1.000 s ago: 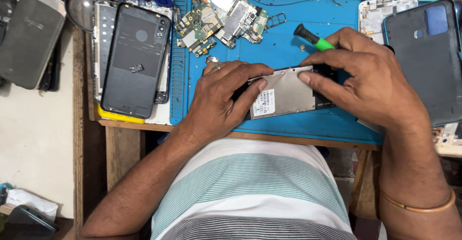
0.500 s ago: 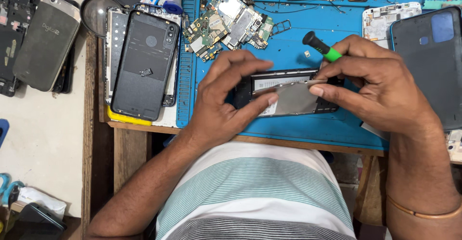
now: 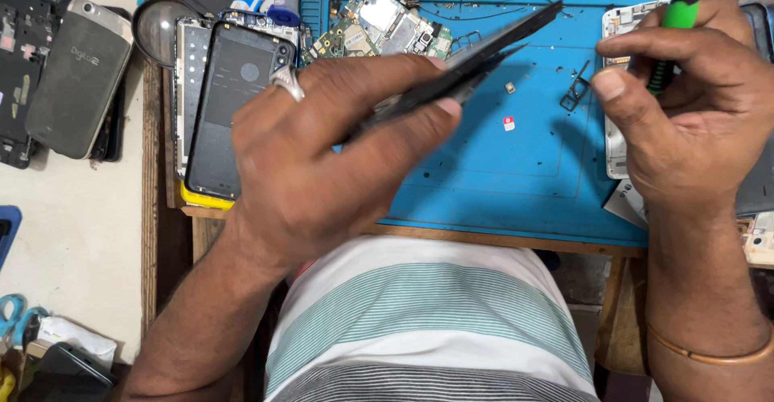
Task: The person uses a screwdriver to remove screws from a smartphone's internal metal shield and then lifts the shield out of the phone chassis. The person then places the shield on the workbench and continues to handle the phone chassis.
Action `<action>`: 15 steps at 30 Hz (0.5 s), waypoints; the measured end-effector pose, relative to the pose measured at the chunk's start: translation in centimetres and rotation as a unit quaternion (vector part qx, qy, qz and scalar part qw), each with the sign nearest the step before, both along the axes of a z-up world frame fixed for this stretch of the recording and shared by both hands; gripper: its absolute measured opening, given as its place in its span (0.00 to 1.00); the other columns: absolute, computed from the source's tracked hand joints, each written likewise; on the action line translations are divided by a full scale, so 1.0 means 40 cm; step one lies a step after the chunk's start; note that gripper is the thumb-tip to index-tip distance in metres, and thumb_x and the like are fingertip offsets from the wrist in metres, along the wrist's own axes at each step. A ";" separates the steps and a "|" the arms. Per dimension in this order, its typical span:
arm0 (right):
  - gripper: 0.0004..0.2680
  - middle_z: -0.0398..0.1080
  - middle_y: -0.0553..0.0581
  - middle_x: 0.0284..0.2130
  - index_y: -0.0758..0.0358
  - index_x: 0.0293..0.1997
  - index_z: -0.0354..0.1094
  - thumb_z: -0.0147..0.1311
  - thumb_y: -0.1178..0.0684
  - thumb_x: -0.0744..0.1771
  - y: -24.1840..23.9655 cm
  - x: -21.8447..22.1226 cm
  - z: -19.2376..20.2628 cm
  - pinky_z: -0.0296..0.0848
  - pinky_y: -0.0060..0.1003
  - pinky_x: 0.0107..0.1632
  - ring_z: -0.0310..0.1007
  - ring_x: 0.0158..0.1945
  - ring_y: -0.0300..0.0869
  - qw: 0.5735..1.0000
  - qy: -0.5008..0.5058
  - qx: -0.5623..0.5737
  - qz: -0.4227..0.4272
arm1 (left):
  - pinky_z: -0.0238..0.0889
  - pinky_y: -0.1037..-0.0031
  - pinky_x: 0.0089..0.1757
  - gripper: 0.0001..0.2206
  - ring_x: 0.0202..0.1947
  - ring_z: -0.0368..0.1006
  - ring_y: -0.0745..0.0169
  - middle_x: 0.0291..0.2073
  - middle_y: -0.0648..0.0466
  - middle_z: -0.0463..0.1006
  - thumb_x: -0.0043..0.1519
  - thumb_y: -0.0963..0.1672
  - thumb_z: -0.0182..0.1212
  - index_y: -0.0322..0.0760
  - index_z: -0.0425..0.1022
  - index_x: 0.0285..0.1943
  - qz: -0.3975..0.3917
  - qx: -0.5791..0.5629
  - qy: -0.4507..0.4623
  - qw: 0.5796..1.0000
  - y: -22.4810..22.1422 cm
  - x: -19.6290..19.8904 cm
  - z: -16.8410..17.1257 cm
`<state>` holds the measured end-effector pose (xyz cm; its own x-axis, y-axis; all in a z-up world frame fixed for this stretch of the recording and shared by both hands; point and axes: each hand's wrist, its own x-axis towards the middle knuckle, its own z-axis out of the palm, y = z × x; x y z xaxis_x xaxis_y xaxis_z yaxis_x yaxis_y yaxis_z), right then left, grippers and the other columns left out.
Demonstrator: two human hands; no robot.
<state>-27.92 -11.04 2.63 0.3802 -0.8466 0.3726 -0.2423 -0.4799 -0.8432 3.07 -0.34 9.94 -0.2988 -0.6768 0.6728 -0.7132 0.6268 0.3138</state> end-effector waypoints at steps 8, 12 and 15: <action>0.08 0.64 0.52 0.44 0.72 0.52 0.74 0.65 0.56 0.74 -0.005 -0.025 -0.037 0.66 0.23 0.47 0.64 0.42 0.34 0.999 -0.030 -0.008 -0.022 | 0.67 0.64 0.43 0.05 0.50 0.76 0.57 0.50 0.53 0.76 0.59 0.44 0.69 0.45 0.76 0.34 -0.051 -0.048 -0.163 0.984 -0.032 -0.057 -0.015; 0.08 0.64 0.52 0.44 0.72 0.53 0.74 0.65 0.56 0.74 -0.007 -0.031 -0.040 0.67 0.23 0.47 0.65 0.42 0.33 0.999 -0.025 -0.012 -0.026 | 0.68 0.65 0.43 0.06 0.49 0.77 0.61 0.51 0.56 0.77 0.67 0.43 0.70 0.44 0.78 0.38 -0.024 -0.072 -0.162 0.984 -0.036 -0.036 -0.027; 0.07 0.64 0.52 0.44 0.72 0.53 0.74 0.64 0.57 0.74 -0.006 -0.031 -0.038 0.67 0.24 0.47 0.65 0.42 0.34 0.999 -0.026 -0.012 -0.030 | 0.70 0.65 0.47 0.06 0.49 0.77 0.55 0.52 0.52 0.78 0.63 0.39 0.68 0.38 0.80 0.48 -0.012 -0.009 -0.048 0.999 -0.032 -0.008 -0.025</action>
